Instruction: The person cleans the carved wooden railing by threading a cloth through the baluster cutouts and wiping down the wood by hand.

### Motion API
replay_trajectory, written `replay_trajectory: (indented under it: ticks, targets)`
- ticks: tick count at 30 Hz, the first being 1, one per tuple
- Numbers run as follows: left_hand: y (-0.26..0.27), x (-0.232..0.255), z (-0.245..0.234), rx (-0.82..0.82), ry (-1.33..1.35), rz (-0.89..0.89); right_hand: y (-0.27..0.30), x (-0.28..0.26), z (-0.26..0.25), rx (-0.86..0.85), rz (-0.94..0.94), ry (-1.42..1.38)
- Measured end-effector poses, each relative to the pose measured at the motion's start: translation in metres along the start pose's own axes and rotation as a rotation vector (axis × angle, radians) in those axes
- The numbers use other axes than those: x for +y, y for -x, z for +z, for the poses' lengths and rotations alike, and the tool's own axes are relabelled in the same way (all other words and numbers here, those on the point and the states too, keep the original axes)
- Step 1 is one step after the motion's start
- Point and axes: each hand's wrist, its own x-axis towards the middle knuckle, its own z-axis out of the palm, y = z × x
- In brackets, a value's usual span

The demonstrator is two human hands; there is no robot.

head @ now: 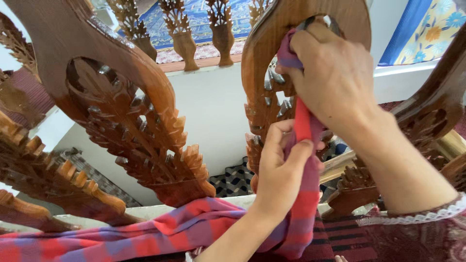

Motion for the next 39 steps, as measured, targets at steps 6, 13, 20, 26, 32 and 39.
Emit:
replay_trajectory:
  ticks: [6,13,20,26,32,39]
  targets:
    - [0.003,-0.005,-0.025,-0.052,-0.017,0.040,0.044,-0.031,0.011,0.069,0.236,-0.092]
    - [-0.008,-0.017,-0.048,0.110,0.109,-0.007,0.030,-0.059,0.026,-0.125,0.225,0.009]
    - [-0.003,-0.021,-0.039,-0.029,0.044,0.046,0.026,-0.035,0.023,-0.156,0.051,0.145]
    - [-0.003,-0.017,-0.038,-0.008,0.012,0.004,0.040,-0.019,0.011,-0.080,-0.076,0.061]
    - [-0.003,-0.024,-0.043,-0.003,0.044,-0.005,0.077,-0.020,0.015,-0.040,0.118,-0.161]
    - [-0.004,-0.026,-0.046,-0.011,0.054,-0.017,0.094,-0.019,0.030,0.140,0.373,-0.260]
